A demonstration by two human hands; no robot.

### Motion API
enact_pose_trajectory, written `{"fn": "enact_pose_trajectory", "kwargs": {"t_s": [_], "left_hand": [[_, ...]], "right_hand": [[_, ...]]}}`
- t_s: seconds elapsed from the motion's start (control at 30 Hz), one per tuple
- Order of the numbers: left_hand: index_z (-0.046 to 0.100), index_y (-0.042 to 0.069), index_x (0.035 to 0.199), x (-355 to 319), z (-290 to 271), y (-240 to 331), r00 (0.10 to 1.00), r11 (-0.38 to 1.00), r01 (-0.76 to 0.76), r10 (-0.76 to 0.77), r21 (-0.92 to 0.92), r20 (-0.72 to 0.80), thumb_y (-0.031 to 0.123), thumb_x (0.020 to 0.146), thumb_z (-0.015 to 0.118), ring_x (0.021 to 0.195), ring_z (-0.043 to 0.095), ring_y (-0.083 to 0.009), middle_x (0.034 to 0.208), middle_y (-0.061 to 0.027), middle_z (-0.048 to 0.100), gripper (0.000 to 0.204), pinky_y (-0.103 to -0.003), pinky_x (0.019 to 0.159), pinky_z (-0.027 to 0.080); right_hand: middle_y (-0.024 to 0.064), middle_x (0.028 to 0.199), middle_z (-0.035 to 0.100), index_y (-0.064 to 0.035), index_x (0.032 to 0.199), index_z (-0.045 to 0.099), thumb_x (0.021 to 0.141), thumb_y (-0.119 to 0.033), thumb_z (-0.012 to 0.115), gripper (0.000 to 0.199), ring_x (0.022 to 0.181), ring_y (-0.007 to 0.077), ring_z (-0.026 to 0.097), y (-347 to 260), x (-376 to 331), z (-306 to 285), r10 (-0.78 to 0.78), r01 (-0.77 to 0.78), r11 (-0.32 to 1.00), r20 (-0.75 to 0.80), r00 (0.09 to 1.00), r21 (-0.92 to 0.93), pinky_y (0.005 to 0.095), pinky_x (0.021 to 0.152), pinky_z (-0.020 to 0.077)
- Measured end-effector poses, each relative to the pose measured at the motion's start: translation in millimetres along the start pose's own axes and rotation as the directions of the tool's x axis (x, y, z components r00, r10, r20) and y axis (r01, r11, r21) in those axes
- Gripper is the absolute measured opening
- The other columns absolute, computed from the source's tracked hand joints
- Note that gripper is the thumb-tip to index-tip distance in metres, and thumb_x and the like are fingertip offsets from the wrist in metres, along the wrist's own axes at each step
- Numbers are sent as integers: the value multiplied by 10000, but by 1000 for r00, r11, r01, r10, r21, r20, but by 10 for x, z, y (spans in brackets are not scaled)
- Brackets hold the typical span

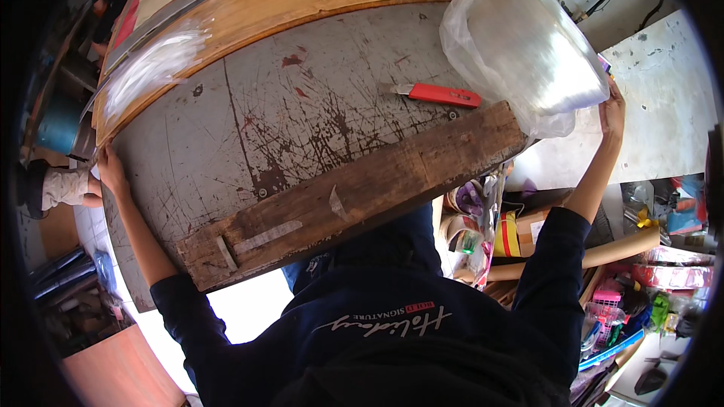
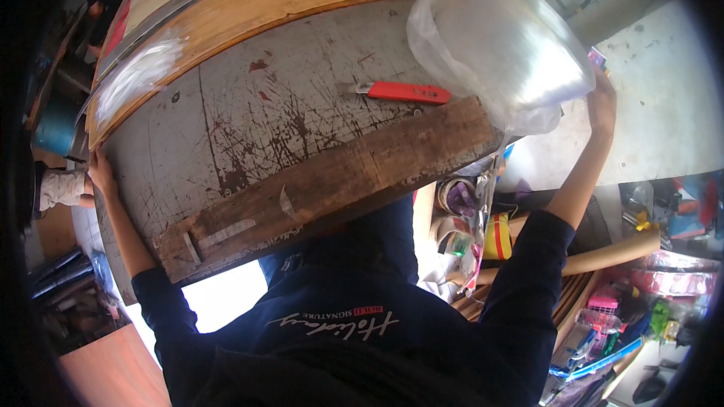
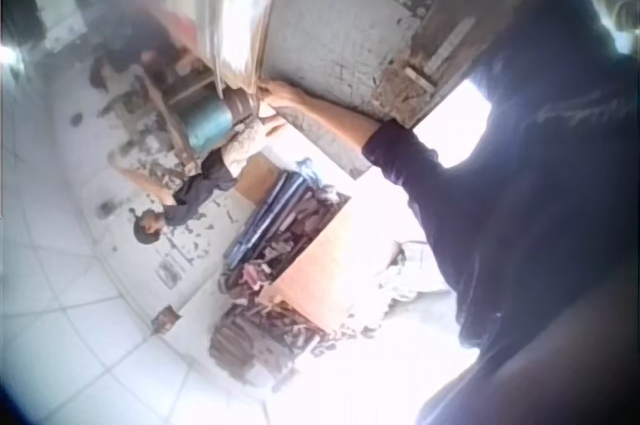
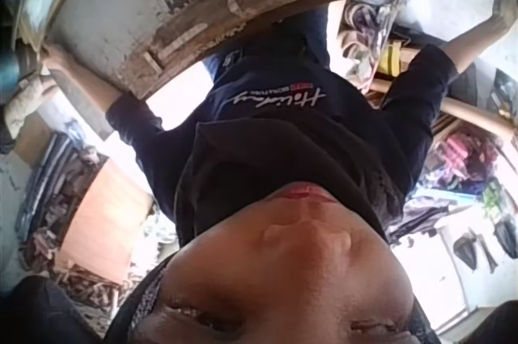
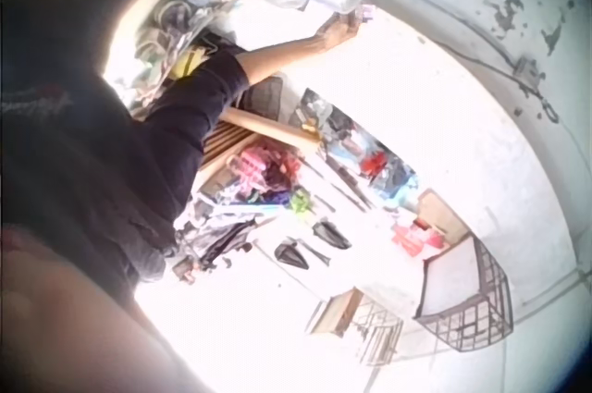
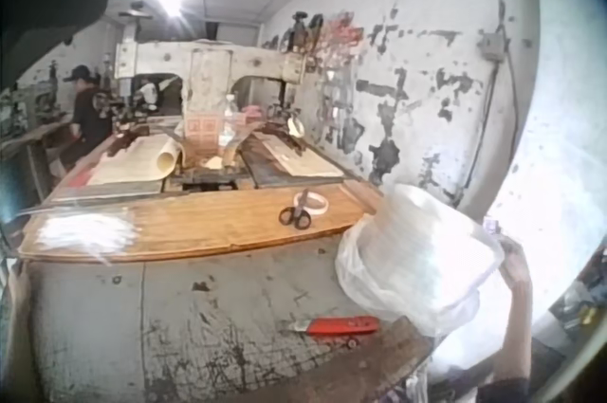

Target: The person peels away layers of thin plastic tubing by hand and using a utility knife on a workbench.

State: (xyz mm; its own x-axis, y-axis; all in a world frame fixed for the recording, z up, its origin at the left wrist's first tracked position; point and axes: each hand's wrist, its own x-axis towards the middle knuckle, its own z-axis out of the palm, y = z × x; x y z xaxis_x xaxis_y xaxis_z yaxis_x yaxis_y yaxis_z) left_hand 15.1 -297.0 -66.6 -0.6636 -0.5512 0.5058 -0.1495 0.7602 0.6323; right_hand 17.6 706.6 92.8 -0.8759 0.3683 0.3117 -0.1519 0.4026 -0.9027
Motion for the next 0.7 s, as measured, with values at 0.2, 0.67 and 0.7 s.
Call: {"fn": "enact_pose_trajectory", "kwargs": {"t_s": [0.2, 0.67, 0.7], "left_hand": [[584, 23, 1112, -8, -41, 6, 999, 999, -29, 28, 41, 19, 246, 888, 390, 1043, 541, -226, 1118, -103, 596, 371, -294, 890, 371], [589, 34, 1112, -27, -44, 131, 1000, 993, -10, 7, 115, 29, 252, 886, 398, 1043, 546, -222, 1111, -95, 603, 367, -293, 902, 367], [590, 35, 1111, -25, -41, 115, 1000, 993, -1, -3, 116, 31, 253, 887, 398, 1040, 548, -221, 1111, -94, 604, 367, -294, 900, 369]], "right_hand": [[152, 1183, 486, 76, 1191, 471, 856, -66, 512, 365, 1096, 193, 454, -549, -602, -87, -83, 144, 979, -363, 928, 146, 289, 973, 336], [182, 1115, 478, 104, 1202, 405, 820, 21, 498, 403, 748, 136, 418, -947, -1922, -103, -306, 410, 747, -277, 911, 523, 245, 683, 360], [167, 1109, 481, 88, 1180, 437, 814, 16, 512, 381, 777, 134, 438, -996, -1977, -60, -382, 405, 706, -169, 909, 581, 233, 693, 377]]}}
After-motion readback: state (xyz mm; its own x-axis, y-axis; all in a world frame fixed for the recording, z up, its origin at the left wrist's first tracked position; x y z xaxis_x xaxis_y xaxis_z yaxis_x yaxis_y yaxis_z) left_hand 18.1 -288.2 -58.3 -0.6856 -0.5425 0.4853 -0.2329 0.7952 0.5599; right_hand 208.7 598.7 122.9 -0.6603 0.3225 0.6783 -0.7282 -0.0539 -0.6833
